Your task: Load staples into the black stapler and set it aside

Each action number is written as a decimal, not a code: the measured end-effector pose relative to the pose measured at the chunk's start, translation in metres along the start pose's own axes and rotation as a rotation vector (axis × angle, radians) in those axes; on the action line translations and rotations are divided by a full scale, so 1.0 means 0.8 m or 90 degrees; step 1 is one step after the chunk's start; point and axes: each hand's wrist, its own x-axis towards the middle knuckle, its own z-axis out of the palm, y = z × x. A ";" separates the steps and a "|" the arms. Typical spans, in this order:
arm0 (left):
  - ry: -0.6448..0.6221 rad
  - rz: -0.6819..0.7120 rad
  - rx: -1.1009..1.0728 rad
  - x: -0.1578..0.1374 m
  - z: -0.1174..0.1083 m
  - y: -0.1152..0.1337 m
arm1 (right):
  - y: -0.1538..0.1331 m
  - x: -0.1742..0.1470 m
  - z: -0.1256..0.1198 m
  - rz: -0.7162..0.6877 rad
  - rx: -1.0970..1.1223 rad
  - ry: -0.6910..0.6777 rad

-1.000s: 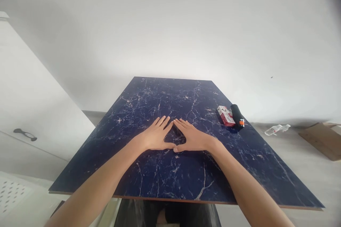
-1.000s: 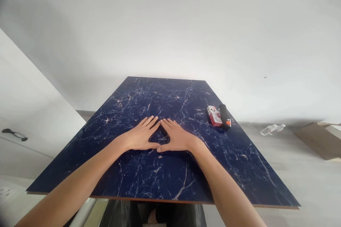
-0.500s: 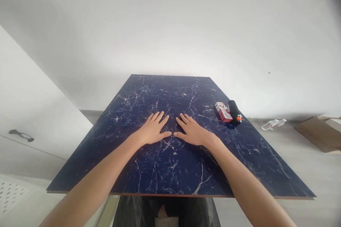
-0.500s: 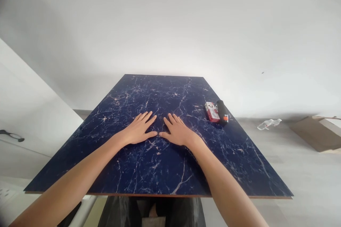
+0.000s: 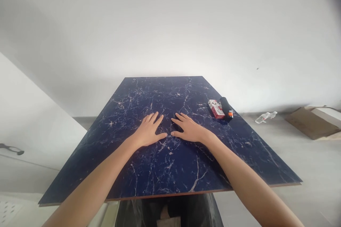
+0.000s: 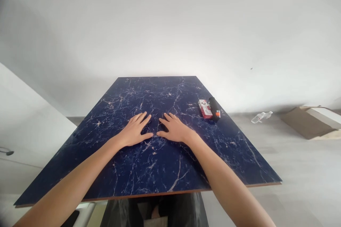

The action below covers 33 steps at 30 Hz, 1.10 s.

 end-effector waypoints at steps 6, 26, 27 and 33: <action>0.072 0.025 0.004 0.003 0.006 0.012 | 0.016 0.005 -0.017 -0.028 -0.017 0.082; 0.303 0.024 -0.109 0.002 0.010 0.035 | 0.160 -0.060 -0.072 0.612 0.041 0.414; 0.313 0.032 -0.108 0.002 0.011 0.037 | 0.156 -0.054 -0.069 0.598 0.046 0.414; 0.326 0.034 -0.113 0.004 0.005 0.030 | 0.099 -0.002 -0.044 0.474 0.080 0.404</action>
